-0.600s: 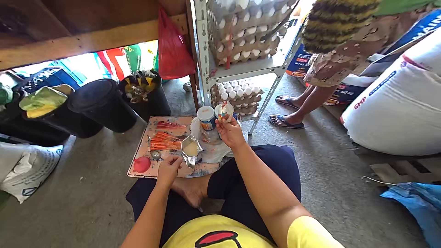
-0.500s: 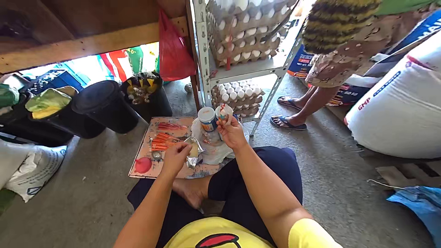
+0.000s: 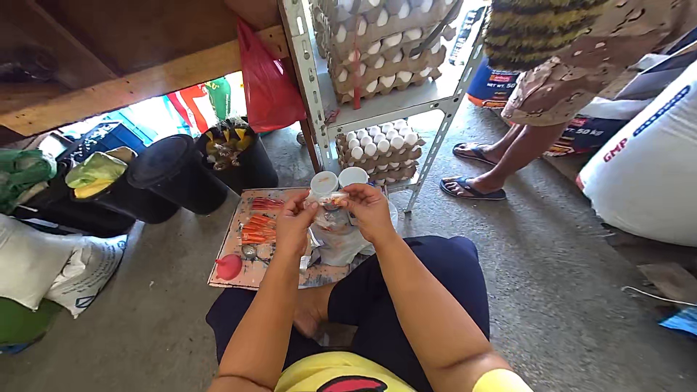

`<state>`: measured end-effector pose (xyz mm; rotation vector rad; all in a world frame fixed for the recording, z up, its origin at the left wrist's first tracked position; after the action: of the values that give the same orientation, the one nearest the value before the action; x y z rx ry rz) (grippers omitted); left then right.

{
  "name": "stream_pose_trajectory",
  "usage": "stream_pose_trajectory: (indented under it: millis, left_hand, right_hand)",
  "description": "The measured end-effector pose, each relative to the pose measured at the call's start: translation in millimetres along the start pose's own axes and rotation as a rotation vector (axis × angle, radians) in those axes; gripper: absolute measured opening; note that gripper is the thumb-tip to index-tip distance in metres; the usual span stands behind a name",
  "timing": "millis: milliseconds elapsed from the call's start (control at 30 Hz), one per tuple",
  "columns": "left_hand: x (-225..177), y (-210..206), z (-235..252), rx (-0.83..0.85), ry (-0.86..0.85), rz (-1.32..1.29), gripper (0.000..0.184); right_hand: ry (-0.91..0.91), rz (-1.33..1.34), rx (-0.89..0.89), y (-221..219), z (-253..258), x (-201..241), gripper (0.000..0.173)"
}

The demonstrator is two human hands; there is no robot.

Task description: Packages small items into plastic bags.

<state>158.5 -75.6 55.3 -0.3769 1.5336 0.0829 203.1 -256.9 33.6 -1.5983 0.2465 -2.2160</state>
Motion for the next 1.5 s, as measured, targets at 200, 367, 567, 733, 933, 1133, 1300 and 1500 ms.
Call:
stream_pose_trajectory:
  millis: [200, 367, 567, 733, 933, 1133, 1300, 1500]
  left_hand:
    - [25, -4, -2, 0.151, 0.093, 0.247, 0.016]
    - [57, -24, -17, 0.221, 0.212, 0.294, 0.016]
    - [70, -47, -10, 0.153, 0.207, 0.206, 0.018]
    - [62, -42, 7, 0.191, -0.039, 0.518, 0.043]
    - [26, -44, 21, 0.208, -0.253, 0.811, 0.025]
    - [32, -45, 19, 0.215, -0.237, 0.824, 0.009]
    - [35, -47, 17, 0.220, -0.200, 0.850, 0.010]
    - [14, -45, 22, 0.157, -0.131, 0.654, 0.022]
  right_hand:
    - [-0.064, 0.129, -0.262, 29, 17, 2, 0.013]
    - [-0.131, 0.109, -0.308, 41, 15, -7, 0.009]
    - [-0.201, 0.127, -0.230, 35, 19, -5, 0.017]
    - [-0.163, 0.012, -0.153, 30, 20, -15, 0.009]
    - [-0.161, -0.277, 0.031, 10, 9, -27, 0.017]
    - [-0.083, -0.222, 0.038, 8, -2, -26, 0.011]
    - [-0.167, -0.115, 0.052, 13, -5, -43, 0.033]
    - [-0.343, -0.246, 0.154, 13, -7, -56, 0.036]
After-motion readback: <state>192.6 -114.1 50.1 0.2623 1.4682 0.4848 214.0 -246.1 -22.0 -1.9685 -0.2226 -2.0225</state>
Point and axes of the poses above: each hand's wrist, its own z-axis towards the middle knuckle, its own y-axis out of the back of the hand, x = y × z, the point moved 6 cm from there along z, towards the middle knuckle
